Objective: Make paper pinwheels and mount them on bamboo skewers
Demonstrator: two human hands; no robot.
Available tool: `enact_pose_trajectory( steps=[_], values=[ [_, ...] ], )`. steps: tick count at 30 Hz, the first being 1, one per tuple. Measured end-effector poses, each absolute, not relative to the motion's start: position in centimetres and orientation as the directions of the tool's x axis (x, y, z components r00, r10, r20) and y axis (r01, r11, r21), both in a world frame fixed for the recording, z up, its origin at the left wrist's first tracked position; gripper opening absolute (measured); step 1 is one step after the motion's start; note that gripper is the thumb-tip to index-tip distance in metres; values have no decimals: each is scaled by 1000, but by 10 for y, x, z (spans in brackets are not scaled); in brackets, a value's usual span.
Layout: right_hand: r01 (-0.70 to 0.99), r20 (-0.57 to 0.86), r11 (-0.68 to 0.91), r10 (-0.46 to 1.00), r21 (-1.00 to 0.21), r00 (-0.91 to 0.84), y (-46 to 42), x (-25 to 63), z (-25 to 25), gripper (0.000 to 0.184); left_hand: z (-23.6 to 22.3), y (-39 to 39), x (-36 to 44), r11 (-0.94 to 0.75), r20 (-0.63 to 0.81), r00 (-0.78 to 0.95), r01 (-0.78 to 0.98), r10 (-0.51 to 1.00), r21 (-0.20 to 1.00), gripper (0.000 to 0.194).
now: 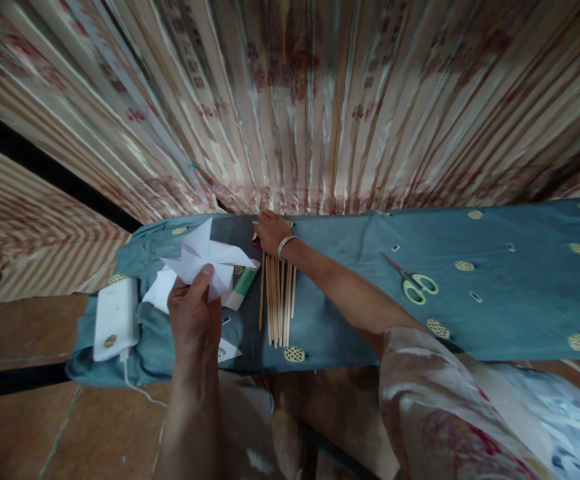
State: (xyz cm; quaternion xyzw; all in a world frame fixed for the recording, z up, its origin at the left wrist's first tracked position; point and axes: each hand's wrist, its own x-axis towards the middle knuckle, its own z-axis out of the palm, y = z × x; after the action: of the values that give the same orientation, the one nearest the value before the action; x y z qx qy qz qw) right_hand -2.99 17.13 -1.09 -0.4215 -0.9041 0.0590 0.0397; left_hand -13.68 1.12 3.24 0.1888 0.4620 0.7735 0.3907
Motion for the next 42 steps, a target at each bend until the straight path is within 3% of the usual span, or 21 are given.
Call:
enact_pose_trajectory(
  steps=[11,21,31,42],
  values=[
    [744,105,617,783,-256,-613,173,-29,-22,23,33,11,-132,-267,-86,-618,-456,782,849,29],
    [692,153,413,901,-592,-407,182,-22,-26,12,31,10,-131,-261,-86,-594,-474,800,841,30],
    [301,73,137,974,-944,-214,187,-12,-32,7,31,12,-129,-249,-72,-587,-448,807,859,34],
    [-130,-75,-91,990,-987,-118,137,55,-33,40,31,14,-120,-209,-67,-572,-403,817,891,29]
  ],
)
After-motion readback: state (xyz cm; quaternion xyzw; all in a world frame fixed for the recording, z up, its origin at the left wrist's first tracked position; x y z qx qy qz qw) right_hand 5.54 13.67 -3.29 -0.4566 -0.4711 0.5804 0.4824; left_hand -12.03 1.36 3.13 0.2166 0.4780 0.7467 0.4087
